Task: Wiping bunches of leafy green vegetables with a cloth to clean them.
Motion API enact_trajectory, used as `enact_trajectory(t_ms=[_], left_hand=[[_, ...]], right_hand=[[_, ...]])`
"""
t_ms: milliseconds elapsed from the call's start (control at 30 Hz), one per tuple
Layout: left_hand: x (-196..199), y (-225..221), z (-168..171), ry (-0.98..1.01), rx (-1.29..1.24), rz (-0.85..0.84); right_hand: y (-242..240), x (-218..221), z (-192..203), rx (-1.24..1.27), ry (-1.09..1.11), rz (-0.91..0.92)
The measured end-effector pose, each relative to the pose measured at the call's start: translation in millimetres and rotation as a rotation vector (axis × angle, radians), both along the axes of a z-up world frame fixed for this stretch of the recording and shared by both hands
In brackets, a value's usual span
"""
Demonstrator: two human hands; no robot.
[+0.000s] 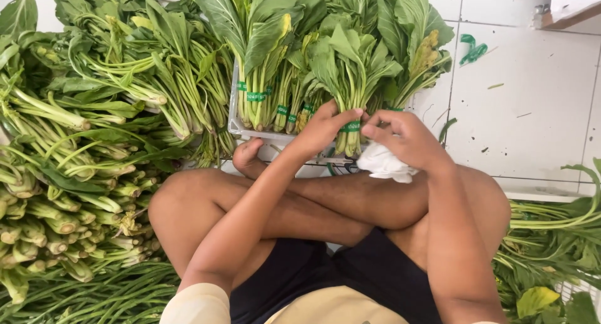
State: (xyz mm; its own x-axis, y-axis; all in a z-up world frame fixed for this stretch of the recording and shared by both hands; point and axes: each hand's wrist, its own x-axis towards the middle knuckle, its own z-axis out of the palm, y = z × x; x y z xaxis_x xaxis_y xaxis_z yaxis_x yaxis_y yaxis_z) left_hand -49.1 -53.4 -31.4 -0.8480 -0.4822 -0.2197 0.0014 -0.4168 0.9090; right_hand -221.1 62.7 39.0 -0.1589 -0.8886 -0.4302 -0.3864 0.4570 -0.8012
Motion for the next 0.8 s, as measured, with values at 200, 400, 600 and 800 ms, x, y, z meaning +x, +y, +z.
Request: enact_trajectory(t_ms=[200,400,600,800], left_hand=[[-1,11,-12,0.07,0.005,0.009],[10,24,-4,0.094,-0.068,0.116],[28,28,14,-0.042,-0.237,0.176],[26,33,2,-0.009,-0.159,0.262]], right_hand=[[0,6,5,-0.205,-0.042,-0.2],[-9,8,-26,-0.335,0.043,-0.239],[-10,16,-38,-0.504,0.045,-0.228],[-14,31,-36,-0.565,0.074,-0.203]])
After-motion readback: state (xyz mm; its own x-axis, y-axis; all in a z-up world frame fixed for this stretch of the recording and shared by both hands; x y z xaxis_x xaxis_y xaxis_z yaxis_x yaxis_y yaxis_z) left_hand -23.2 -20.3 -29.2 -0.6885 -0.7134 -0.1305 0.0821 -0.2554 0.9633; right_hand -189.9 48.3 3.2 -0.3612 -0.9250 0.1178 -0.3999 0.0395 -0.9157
